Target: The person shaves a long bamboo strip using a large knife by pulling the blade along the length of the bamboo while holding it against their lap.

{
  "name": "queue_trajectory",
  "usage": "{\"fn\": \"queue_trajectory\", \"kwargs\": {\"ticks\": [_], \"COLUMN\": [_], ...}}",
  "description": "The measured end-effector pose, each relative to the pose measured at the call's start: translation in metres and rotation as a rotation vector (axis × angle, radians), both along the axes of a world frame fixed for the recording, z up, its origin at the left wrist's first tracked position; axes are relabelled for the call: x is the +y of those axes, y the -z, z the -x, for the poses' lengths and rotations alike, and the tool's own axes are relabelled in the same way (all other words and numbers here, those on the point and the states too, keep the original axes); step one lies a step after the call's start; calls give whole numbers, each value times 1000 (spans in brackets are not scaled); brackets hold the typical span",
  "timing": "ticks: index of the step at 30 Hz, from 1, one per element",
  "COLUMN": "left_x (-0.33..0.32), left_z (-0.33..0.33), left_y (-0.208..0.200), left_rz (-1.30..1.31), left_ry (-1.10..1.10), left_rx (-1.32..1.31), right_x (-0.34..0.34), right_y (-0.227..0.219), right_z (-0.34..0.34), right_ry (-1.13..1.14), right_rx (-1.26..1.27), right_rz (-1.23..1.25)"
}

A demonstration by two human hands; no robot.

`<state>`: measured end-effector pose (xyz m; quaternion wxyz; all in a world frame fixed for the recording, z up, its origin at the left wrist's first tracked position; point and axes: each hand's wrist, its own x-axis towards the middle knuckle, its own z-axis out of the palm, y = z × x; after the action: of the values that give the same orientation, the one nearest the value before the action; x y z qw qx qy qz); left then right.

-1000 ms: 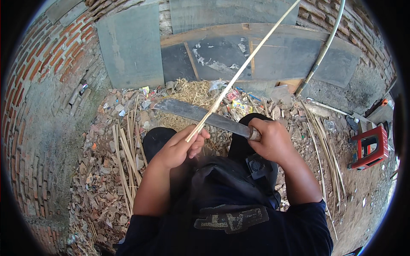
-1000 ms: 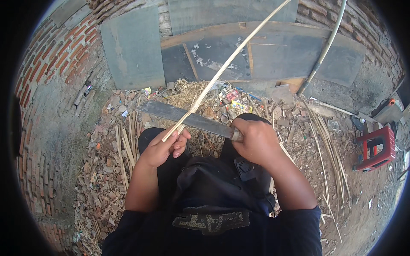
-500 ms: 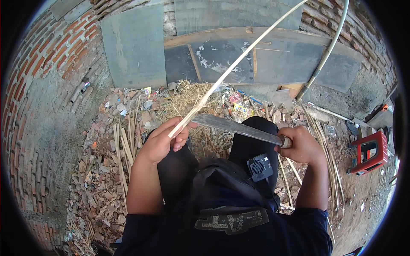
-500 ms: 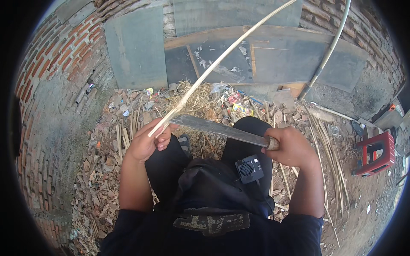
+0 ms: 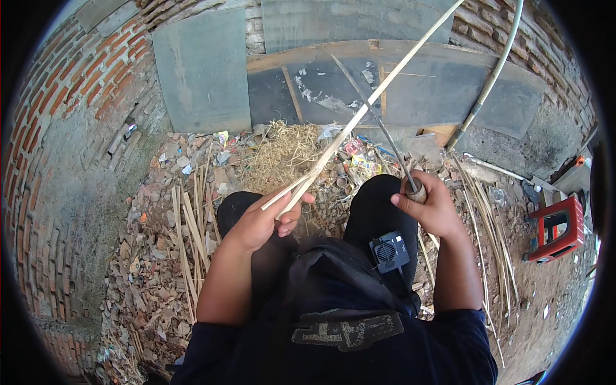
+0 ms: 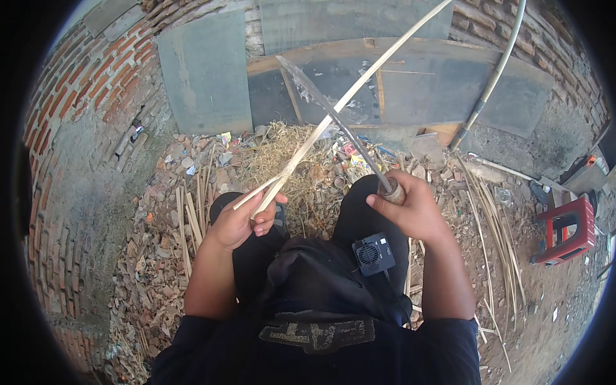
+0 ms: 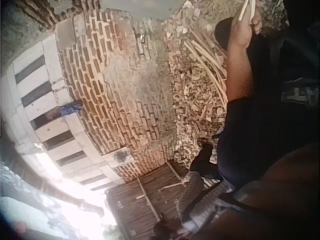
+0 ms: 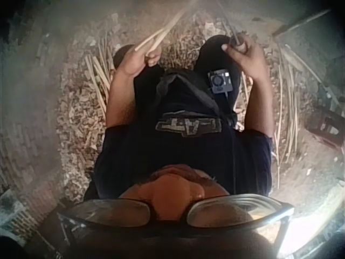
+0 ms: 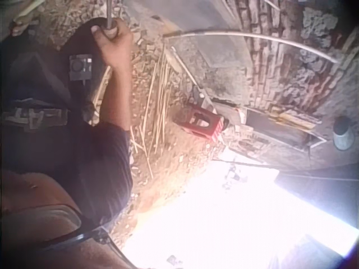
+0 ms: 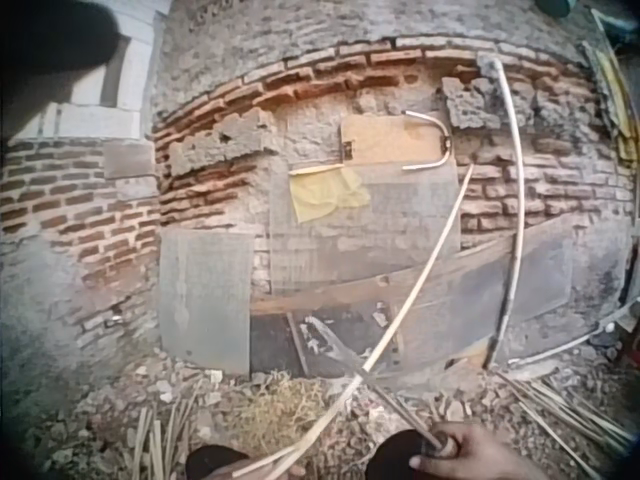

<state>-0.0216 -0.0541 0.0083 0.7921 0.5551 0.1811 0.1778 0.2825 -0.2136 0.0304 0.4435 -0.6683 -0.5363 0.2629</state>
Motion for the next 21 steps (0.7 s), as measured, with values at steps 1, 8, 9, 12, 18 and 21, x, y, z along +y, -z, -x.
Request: {"fn": "queue_trajectory", "kwargs": {"ticks": [1,8,9,12,18,21], "left_x": [-1,-7,-9,-19,-40,-44], "left_z": [-1,5,10,23,56,70], "left_y": [2,8,9,13,15,17], "left_rz": [11,25,23,-98,-374,-665], "left_ry": [-1,-64,-67,-86,-148,-151], "left_rx": [-9,-34,-37,-36,98,279], "right_x": [6,54,65,83,112,117], "right_y": [-1,-8,-9,-23,-26,-23], "right_z": [0,10,15,17,13,20], "right_ry": [-10,-15,-32,72,117,124], "right_rx": [5,235,398,469,546,584], "right_rz": [-30,-186,-241,-313,-456,-511]}}
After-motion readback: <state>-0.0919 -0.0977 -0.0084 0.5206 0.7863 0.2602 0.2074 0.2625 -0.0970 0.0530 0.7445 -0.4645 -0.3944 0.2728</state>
